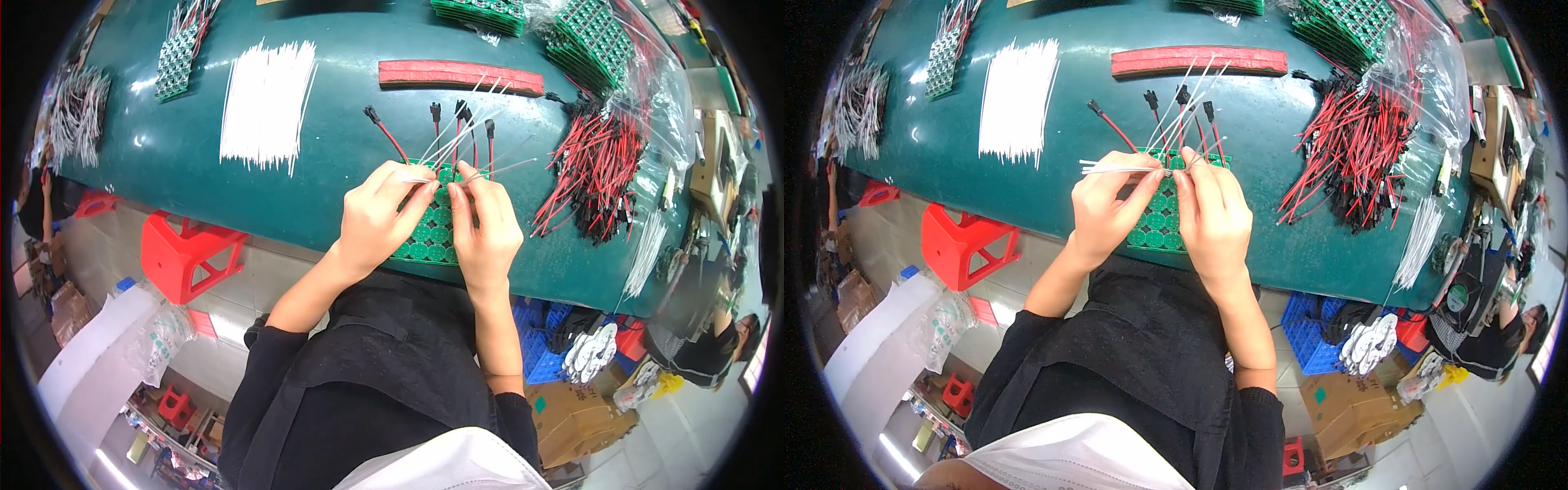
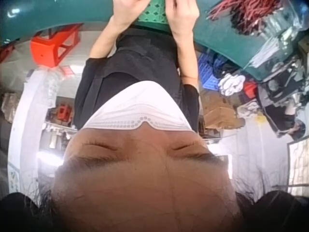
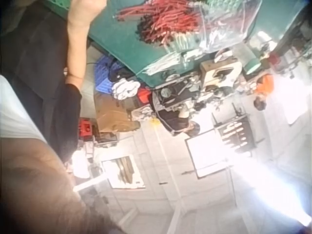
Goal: Soldering and connecting electrical wires to a multi-unit PCB panel at a factory workbench.
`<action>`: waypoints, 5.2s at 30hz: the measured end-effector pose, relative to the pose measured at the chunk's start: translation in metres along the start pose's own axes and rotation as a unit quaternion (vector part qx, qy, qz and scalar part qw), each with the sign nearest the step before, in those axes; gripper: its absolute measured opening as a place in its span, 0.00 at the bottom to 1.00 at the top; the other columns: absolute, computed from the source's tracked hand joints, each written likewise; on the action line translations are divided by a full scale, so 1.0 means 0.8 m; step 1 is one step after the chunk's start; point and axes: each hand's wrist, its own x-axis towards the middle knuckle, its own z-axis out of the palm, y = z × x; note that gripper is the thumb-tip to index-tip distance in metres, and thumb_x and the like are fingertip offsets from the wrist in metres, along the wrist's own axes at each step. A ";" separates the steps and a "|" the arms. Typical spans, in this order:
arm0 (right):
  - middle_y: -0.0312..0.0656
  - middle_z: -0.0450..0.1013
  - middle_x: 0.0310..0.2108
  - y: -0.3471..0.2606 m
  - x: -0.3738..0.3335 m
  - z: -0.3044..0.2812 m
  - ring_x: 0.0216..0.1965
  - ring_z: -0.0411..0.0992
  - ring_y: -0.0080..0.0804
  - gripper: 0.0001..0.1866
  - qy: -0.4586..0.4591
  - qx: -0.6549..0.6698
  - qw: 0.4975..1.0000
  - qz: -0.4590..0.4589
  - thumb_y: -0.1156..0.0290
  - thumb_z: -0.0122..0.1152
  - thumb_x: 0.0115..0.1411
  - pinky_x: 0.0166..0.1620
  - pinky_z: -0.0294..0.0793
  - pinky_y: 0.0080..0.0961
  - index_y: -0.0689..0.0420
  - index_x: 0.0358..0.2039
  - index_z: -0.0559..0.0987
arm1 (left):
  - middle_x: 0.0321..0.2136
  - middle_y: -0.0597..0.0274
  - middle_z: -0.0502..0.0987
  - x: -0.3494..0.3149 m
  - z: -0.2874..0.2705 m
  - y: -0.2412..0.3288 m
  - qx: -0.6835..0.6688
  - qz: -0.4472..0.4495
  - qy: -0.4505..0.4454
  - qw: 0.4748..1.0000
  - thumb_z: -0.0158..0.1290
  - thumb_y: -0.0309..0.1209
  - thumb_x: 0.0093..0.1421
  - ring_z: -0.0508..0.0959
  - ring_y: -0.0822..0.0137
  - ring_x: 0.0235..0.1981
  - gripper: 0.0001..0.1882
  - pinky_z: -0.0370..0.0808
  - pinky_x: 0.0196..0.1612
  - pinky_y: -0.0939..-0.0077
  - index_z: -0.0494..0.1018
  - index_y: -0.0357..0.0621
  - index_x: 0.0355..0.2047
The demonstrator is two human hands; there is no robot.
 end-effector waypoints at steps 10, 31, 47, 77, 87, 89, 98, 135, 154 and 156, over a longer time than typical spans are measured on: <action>0.45 0.78 0.32 0.017 -0.008 -0.011 0.27 0.76 0.30 0.05 0.055 0.025 0.997 0.053 0.80 0.65 0.57 0.28 0.77 0.23 0.65 0.34 0.79 | 0.29 0.56 0.80 0.002 0.003 0.006 0.078 0.036 -0.021 0.996 0.63 0.19 0.53 0.82 0.67 0.29 0.13 0.79 0.31 0.77 0.77 0.35 0.40; 0.44 0.77 0.31 0.024 -0.010 -0.002 0.33 0.77 0.39 0.07 0.041 0.004 0.999 0.015 0.81 0.66 0.53 0.36 0.77 0.32 0.62 0.34 0.78 | 0.33 0.55 0.80 -0.001 0.020 0.009 -0.011 0.012 -0.018 1.000 0.62 0.18 0.54 0.83 0.67 0.30 0.09 0.82 0.32 0.77 0.75 0.33 0.35; 0.45 0.75 0.31 0.020 -0.012 -0.008 0.29 0.75 0.36 0.13 0.039 -0.038 0.998 -0.016 0.81 0.66 0.55 0.32 0.77 0.29 0.63 0.42 0.78 | 0.31 0.55 0.80 0.002 0.022 0.010 0.033 0.034 -0.022 0.999 0.62 0.18 0.54 0.83 0.67 0.29 0.09 0.80 0.30 0.76 0.76 0.35 0.36; 0.41 0.71 0.28 0.042 -0.012 -0.018 0.24 0.71 0.27 0.15 0.079 0.024 0.996 0.019 0.82 0.64 0.57 0.26 0.74 0.22 0.62 0.46 0.77 | 0.30 0.58 0.79 0.006 0.042 0.016 0.020 0.042 -0.035 0.998 0.62 0.20 0.54 0.81 0.64 0.28 0.08 0.79 0.29 0.74 0.75 0.36 0.33; 0.42 0.72 0.29 0.042 -0.015 -0.026 0.25 0.71 0.26 0.13 0.090 0.061 0.992 0.058 0.83 0.62 0.58 0.27 0.74 0.21 0.63 0.45 0.77 | 0.31 0.56 0.80 0.008 0.041 0.020 0.000 0.003 -0.037 0.999 0.62 0.19 0.54 0.83 0.67 0.28 0.08 0.81 0.32 0.77 0.76 0.34 0.34; 0.42 0.72 0.29 0.041 -0.015 -0.025 0.25 0.71 0.26 0.13 0.091 0.071 0.992 0.058 0.83 0.61 0.58 0.27 0.75 0.21 0.63 0.45 0.77 | 0.31 0.56 0.81 0.007 0.040 0.018 0.007 0.002 -0.041 0.999 0.62 0.19 0.54 0.84 0.67 0.29 0.08 0.81 0.32 0.77 0.76 0.34 0.34; 0.42 0.71 0.29 0.041 -0.018 -0.027 0.25 0.71 0.26 0.13 0.090 0.082 0.990 0.071 0.83 0.61 0.58 0.27 0.75 0.21 0.63 0.44 0.77 | 0.31 0.55 0.80 0.005 0.042 0.016 0.032 0.017 -0.040 0.999 0.62 0.19 0.55 0.84 0.66 0.29 0.08 0.81 0.32 0.76 0.76 0.33 0.35; 0.34 0.67 0.18 0.063 -0.070 -0.138 0.18 0.63 0.17 0.07 -0.014 0.080 0.952 0.294 0.73 0.56 0.65 0.22 0.64 0.20 0.60 0.30 0.71 | 0.57 0.58 0.71 -0.016 -0.007 0.049 0.047 0.280 -0.273 0.919 0.61 0.34 0.55 0.72 0.58 0.57 0.25 0.69 0.59 0.59 0.71 0.51 0.53; 0.39 0.68 0.24 0.059 -0.080 -0.123 0.22 0.65 0.23 0.05 0.173 0.474 0.800 0.325 0.70 0.48 0.70 0.21 0.63 0.17 0.58 0.37 0.68 | 0.62 0.53 0.63 0.014 0.048 0.053 0.054 0.143 -0.341 0.927 0.58 0.32 0.57 0.75 0.55 0.53 0.26 0.78 0.48 0.66 0.68 0.42 0.56; 0.40 0.68 0.26 0.057 -0.085 -0.123 0.22 0.65 0.24 0.04 0.196 0.444 0.820 0.303 0.72 0.48 0.70 0.23 0.65 0.18 0.59 0.39 0.68 | 0.64 0.50 0.61 0.015 0.047 0.052 0.054 0.113 -0.327 0.937 0.58 0.31 0.58 0.72 0.52 0.57 0.27 0.78 0.49 0.65 0.67 0.42 0.57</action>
